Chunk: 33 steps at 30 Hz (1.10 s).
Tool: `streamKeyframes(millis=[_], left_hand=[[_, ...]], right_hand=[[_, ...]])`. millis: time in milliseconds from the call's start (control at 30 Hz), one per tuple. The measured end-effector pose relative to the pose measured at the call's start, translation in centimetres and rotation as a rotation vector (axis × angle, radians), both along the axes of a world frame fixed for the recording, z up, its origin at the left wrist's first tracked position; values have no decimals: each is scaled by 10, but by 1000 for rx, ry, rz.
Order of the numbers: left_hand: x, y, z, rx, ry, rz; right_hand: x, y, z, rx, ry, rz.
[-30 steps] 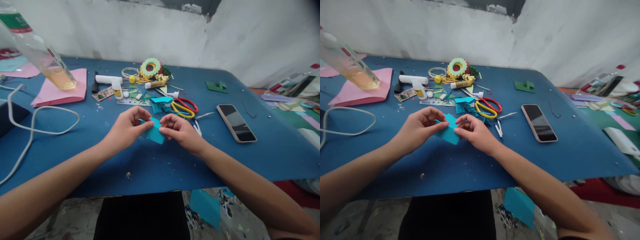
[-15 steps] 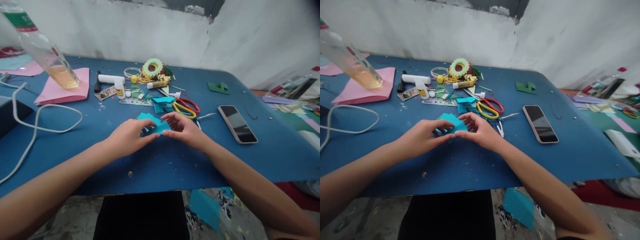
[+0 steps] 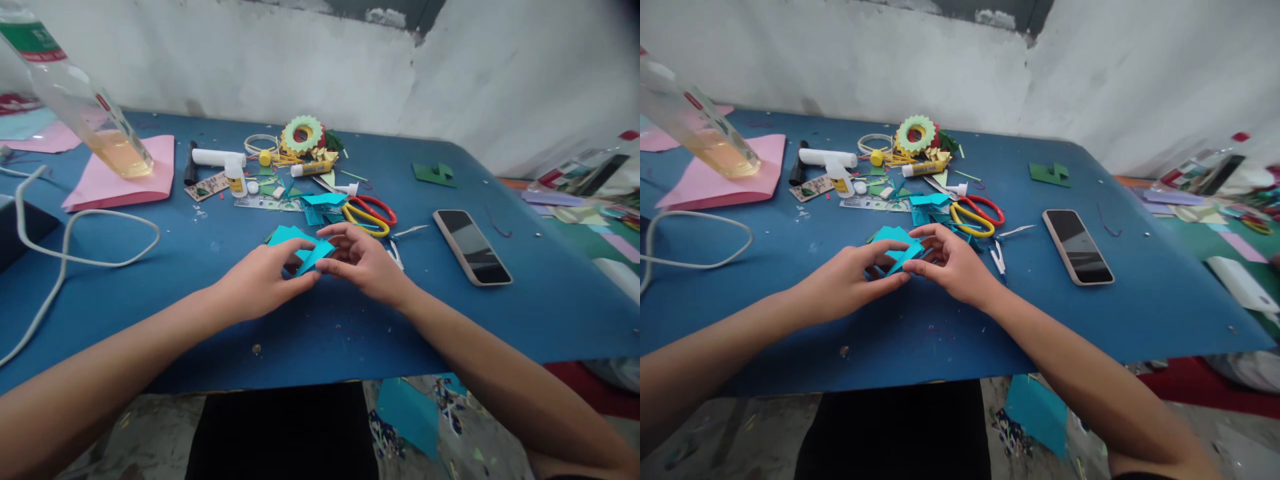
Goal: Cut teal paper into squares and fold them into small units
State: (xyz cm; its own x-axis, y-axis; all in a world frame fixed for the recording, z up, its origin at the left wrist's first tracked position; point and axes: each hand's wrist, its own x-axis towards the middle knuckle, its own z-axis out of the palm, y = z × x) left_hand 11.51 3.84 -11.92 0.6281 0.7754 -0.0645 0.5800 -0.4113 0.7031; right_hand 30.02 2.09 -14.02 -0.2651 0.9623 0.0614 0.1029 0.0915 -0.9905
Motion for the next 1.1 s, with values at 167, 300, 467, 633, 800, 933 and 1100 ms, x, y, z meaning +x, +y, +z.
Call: streamKeyframes(millis=[167,300,467,633,800,933,1100], left_hand=[[2,1,1,-73,-56,-14],[2,3,-3,-104,-112,12],[1,8,-11,-203,-274,45],[-1,10,-12,-93,-149,49],[-2,7,-5,2,73,43],[-2,5,-5,187,241,25],[-1,9,-16,330,221,-11]], right_hand=[[1,0,2,41,-8,16],[4,-1,4,81,-79,5],[7,-3,4,36,-216,161],[6,-2,3,22,-392,116],[5,-2,-1,95,-567,-1],[4,-2,-3,213,-666,-7],[2,-5,0,383,-746,-1]])
